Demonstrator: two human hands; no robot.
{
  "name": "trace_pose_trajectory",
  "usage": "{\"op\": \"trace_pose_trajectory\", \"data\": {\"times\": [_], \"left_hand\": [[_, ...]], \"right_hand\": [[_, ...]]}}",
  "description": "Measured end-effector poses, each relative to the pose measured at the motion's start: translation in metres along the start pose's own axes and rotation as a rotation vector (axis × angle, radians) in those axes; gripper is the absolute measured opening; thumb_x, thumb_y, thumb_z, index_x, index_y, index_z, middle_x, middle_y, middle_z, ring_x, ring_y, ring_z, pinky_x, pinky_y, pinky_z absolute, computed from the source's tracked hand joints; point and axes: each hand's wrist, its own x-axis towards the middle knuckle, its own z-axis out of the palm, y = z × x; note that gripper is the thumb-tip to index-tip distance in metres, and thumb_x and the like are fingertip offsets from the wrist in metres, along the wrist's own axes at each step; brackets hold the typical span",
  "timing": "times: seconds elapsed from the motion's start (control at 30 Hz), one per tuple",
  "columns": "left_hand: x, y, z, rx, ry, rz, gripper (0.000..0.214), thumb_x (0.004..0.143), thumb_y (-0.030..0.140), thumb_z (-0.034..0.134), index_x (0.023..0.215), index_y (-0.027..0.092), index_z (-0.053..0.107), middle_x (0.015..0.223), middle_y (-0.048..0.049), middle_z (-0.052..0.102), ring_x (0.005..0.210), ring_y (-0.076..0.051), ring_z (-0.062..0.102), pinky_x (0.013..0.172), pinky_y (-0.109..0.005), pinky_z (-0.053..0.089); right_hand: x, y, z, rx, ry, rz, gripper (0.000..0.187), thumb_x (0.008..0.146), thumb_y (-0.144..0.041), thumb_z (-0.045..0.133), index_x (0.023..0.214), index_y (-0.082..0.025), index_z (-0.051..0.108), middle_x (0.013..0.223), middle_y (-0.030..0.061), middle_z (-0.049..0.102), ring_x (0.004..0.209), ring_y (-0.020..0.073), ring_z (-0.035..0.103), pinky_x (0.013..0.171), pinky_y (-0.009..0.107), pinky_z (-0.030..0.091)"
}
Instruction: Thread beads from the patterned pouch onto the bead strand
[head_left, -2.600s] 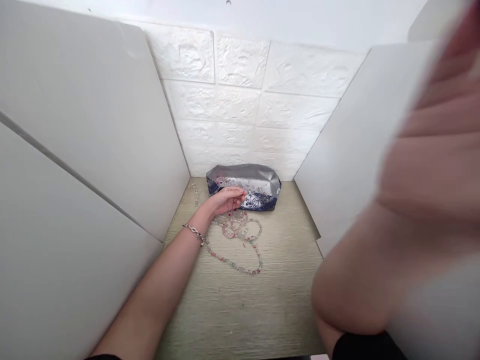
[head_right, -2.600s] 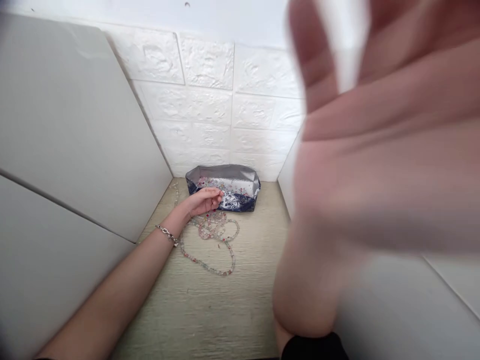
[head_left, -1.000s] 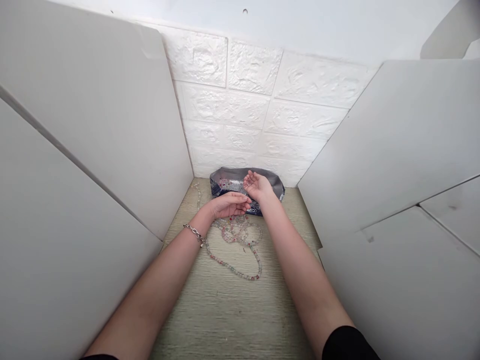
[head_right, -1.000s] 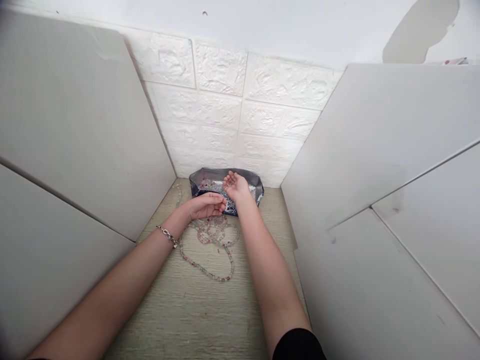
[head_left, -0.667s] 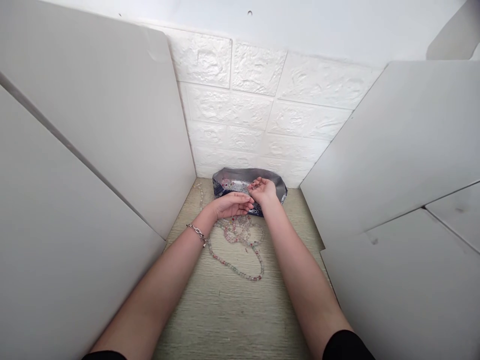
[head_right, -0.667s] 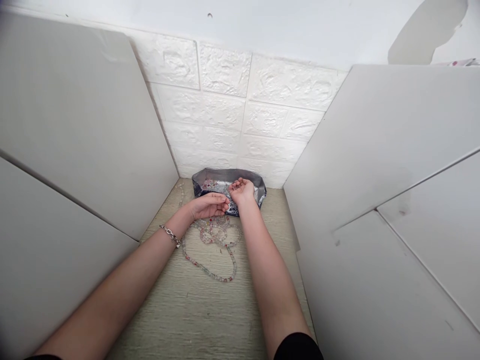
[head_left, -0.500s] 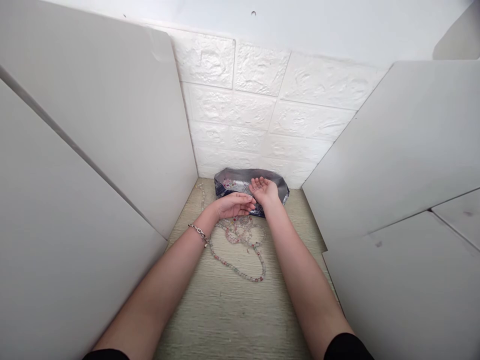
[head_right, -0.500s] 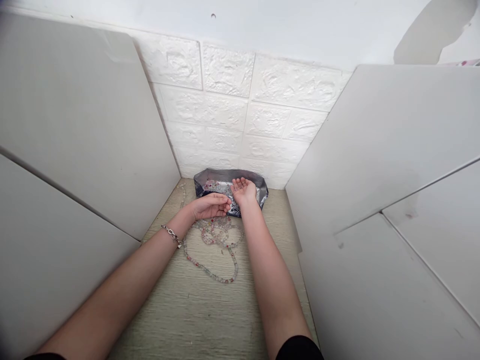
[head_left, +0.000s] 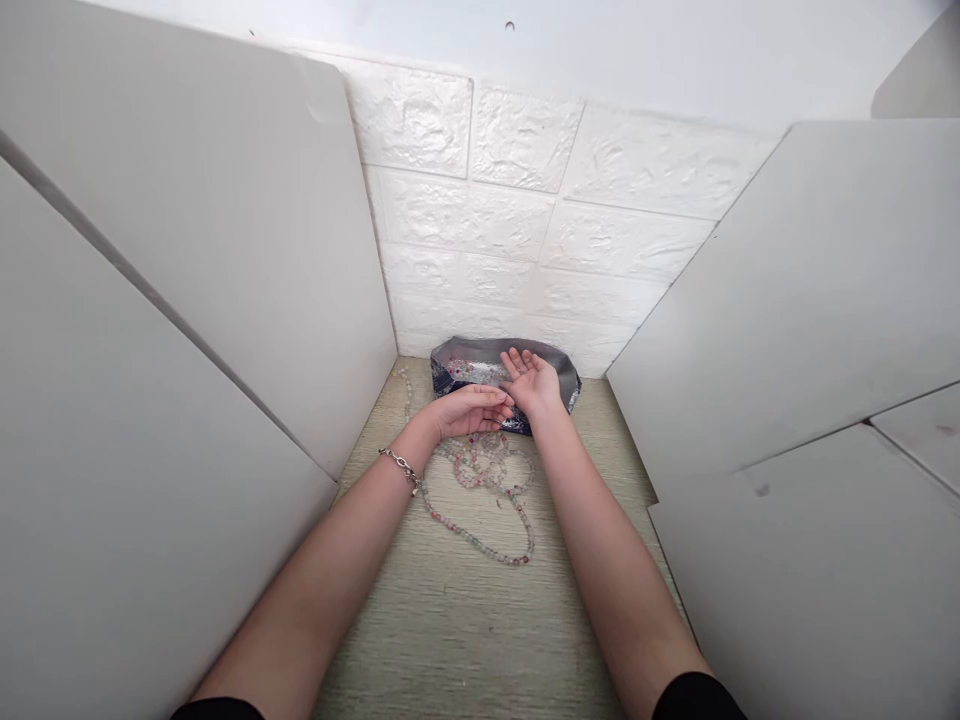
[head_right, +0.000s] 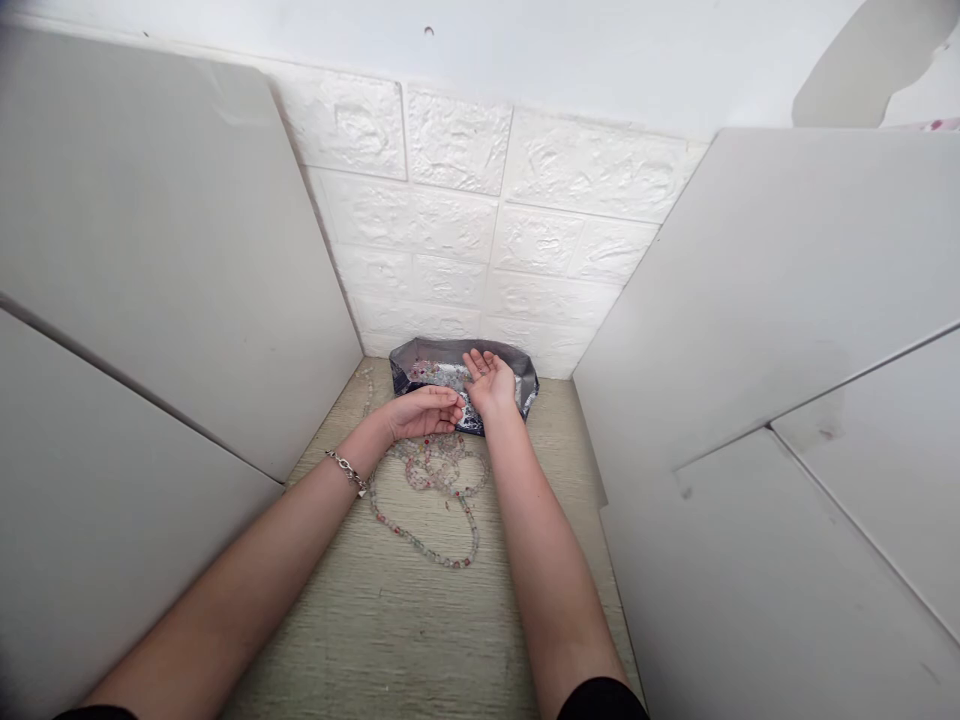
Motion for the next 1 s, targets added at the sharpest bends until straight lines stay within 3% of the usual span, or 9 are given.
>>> {"op": "trace_pose_trajectory", "data": {"times": [0.13, 0.27, 0.33, 0.47, 0.53, 0.63, 0.77, 1.0], "left_hand": [[-0.001, 0.000, 0.000, -0.009, 0.008, 0.003, 0.015, 0.068, 0.020, 0.059, 0.079, 0.010, 0.059, 0.068, -0.0050, 0.061, 0.063, -0.008, 0.057, 0.061, -0.021, 0.045], [0.000, 0.000, -0.001, -0.036, 0.019, 0.044, 0.014, 0.068, 0.020, 0.059, 0.078, 0.010, 0.058, 0.066, -0.0038, 0.060, 0.062, -0.008, 0.056, 0.059, -0.020, 0.045], [0.001, 0.000, -0.001, -0.053, 0.032, 0.080, 0.013, 0.069, 0.020, 0.058, 0.077, 0.011, 0.058, 0.065, -0.0031, 0.059, 0.060, -0.007, 0.055, 0.056, -0.019, 0.044], [0.002, 0.001, -0.001, -0.039, 0.066, 0.118, 0.013, 0.069, 0.019, 0.057, 0.079, 0.010, 0.058, 0.066, -0.0024, 0.057, 0.056, -0.004, 0.052, 0.049, -0.015, 0.041], [0.003, 0.003, 0.000, -0.037, 0.087, 0.109, 0.013, 0.068, 0.019, 0.057, 0.077, 0.010, 0.057, 0.067, -0.0021, 0.056, 0.053, -0.003, 0.050, 0.045, -0.013, 0.038], [0.004, 0.005, 0.002, -0.050, 0.105, 0.086, 0.013, 0.068, 0.020, 0.057, 0.075, 0.010, 0.056, 0.065, -0.0011, 0.054, 0.049, -0.002, 0.046, 0.035, -0.011, 0.028], [0.003, 0.007, 0.005, -0.030, 0.129, 0.081, 0.014, 0.068, 0.022, 0.056, 0.077, 0.011, 0.056, 0.064, 0.0003, 0.051, 0.046, 0.000, 0.042, 0.031, -0.010, 0.020], [0.003, 0.006, 0.005, -0.001, 0.203, 0.128, 0.012, 0.066, 0.022, 0.055, 0.071, 0.012, 0.052, 0.056, 0.0038, 0.045, 0.035, 0.003, 0.027, 0.029, -0.010, 0.011]], "right_hand": [[-0.004, 0.000, 0.000, 0.048, -0.028, -0.011, 0.019, 0.079, -0.017, 0.033, 0.068, -0.018, 0.048, 0.050, -0.0052, 0.050, 0.054, 0.0085, 0.054, 0.072, 0.031, 0.043], [-0.009, 0.000, 0.003, 0.009, -0.135, 0.019, 0.017, 0.078, -0.015, 0.035, 0.080, -0.017, 0.053, 0.054, -0.0034, 0.051, 0.050, 0.0068, 0.051, 0.060, 0.022, 0.046], [-0.012, 0.001, 0.003, -0.026, -0.172, 0.029, 0.017, 0.078, -0.017, 0.035, 0.080, -0.017, 0.052, 0.050, -0.0041, 0.047, 0.044, 0.0067, 0.046, 0.050, 0.020, 0.043], [-0.018, 0.005, -0.004, -0.108, -0.242, 0.075, 0.028, 0.080, -0.029, 0.030, 0.056, -0.018, 0.039, 0.037, -0.0063, 0.028, 0.032, 0.0071, 0.027, 0.035, 0.019, 0.029], [-0.022, 0.007, -0.008, -0.175, -0.278, 0.096, 0.032, 0.080, -0.031, 0.029, 0.050, -0.018, 0.031, 0.036, -0.0065, 0.022, 0.031, 0.0067, 0.021, 0.032, 0.019, 0.023], [-0.028, 0.010, -0.013, -0.274, -0.292, 0.113, 0.029, 0.077, -0.027, 0.031, 0.049, -0.018, 0.028, 0.037, -0.0058, 0.024, 0.032, 0.0067, 0.025, 0.033, 0.018, 0.022], [-0.033, 0.015, -0.018, -0.342, -0.311, 0.109, 0.019, 0.073, -0.019, 0.036, 0.054, -0.017, 0.039, 0.042, -0.0046, 0.033, 0.039, 0.0067, 0.035, 0.038, 0.017, 0.029], [-0.035, 0.022, -0.024, -0.383, -0.357, -0.013, 0.007, 0.071, -0.023, 0.055, 0.070, -0.016, 0.054, 0.043, -0.0076, 0.034, 0.038, 0.0040, 0.029, 0.040, 0.016, 0.030]]}}
